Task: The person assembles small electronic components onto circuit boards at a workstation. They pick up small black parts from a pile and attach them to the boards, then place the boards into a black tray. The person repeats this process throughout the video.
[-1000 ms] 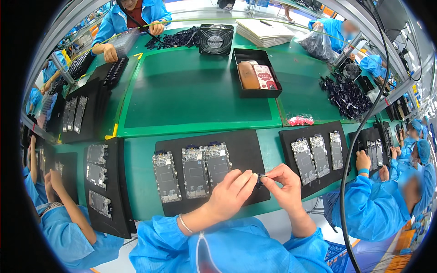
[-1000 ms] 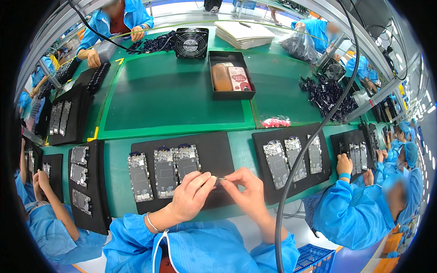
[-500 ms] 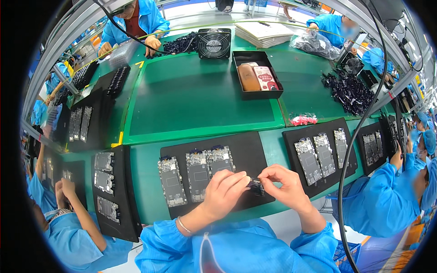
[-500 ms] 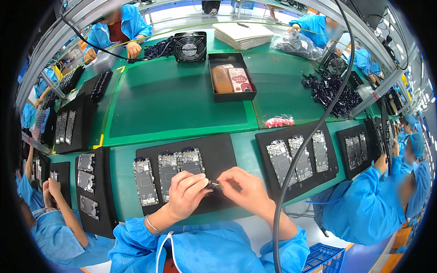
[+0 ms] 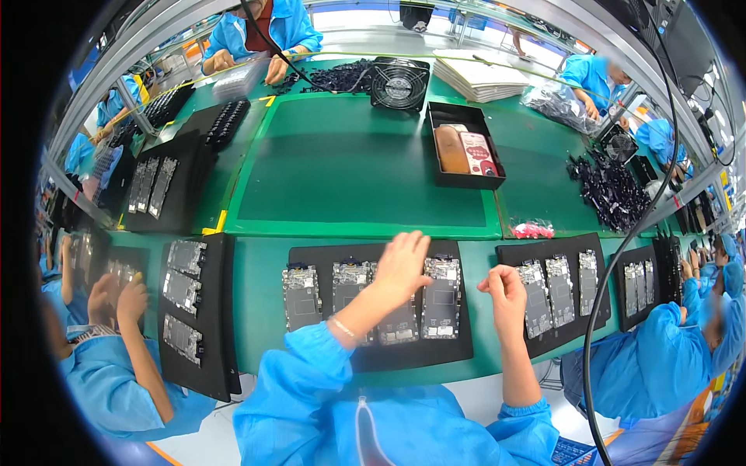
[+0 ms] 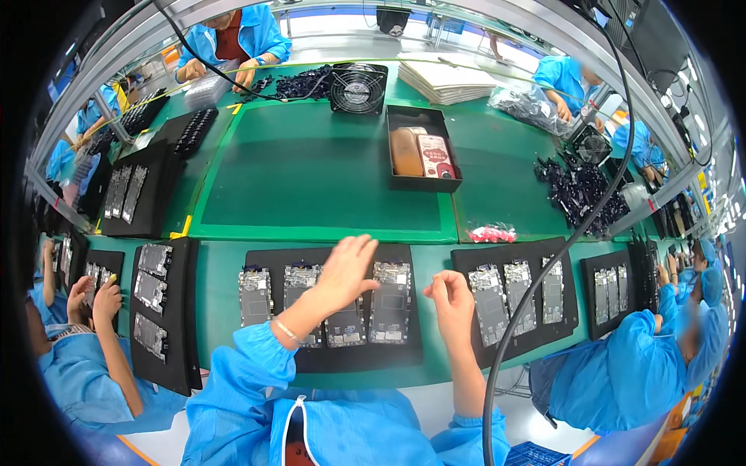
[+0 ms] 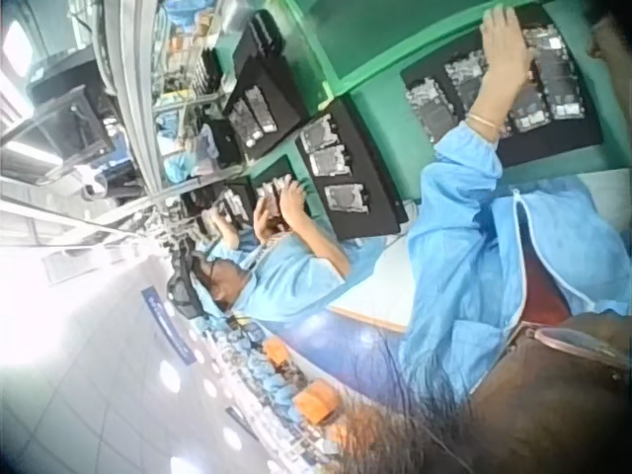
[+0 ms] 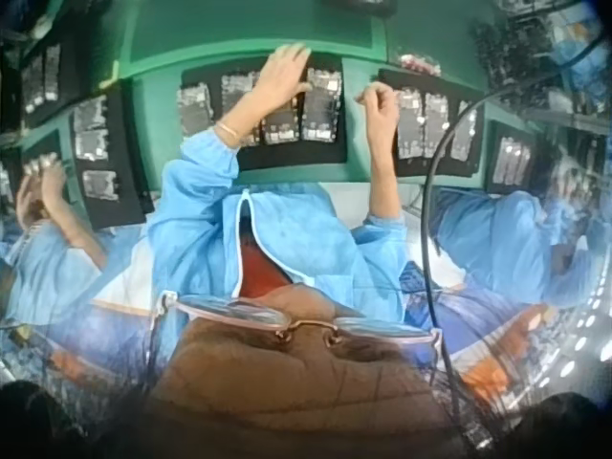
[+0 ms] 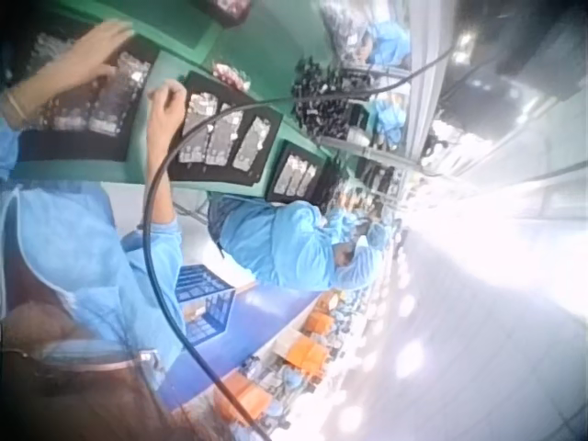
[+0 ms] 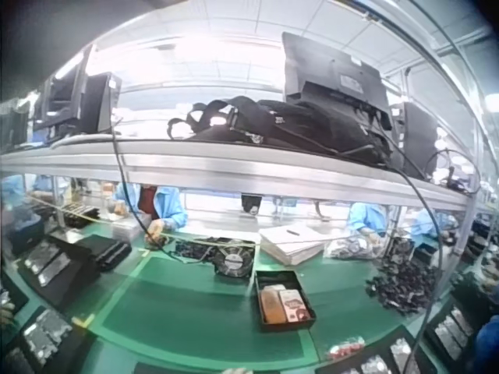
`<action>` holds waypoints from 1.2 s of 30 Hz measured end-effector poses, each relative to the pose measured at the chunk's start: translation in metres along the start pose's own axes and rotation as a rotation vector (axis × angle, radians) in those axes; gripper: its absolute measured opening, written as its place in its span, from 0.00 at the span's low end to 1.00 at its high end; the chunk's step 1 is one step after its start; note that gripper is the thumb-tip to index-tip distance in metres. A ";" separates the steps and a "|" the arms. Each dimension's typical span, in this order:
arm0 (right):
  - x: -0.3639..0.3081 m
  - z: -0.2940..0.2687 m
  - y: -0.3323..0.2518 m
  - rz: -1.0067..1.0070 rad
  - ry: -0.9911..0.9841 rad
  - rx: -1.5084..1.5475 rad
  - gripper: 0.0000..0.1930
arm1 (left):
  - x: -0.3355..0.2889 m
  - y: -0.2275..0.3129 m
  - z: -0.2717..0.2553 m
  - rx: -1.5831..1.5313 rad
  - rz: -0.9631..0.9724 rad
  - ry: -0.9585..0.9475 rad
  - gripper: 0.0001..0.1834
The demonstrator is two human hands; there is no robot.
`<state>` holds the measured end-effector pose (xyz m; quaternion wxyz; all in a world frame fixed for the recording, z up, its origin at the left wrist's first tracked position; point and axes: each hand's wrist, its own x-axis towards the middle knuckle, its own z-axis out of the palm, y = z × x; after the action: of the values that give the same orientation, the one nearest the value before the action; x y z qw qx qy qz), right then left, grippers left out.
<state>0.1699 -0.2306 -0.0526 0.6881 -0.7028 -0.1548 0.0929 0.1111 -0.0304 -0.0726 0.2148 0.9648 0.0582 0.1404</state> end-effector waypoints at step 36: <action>0.014 0.080 0.024 0.133 -0.193 0.276 0.05 | -0.039 -0.020 -0.060 -0.227 0.055 -0.021 0.28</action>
<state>0.1582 -0.1509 -0.0786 0.7523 -0.5982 -0.1591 0.2257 0.0550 0.0046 -0.0391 0.3192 0.9369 0.0130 0.1419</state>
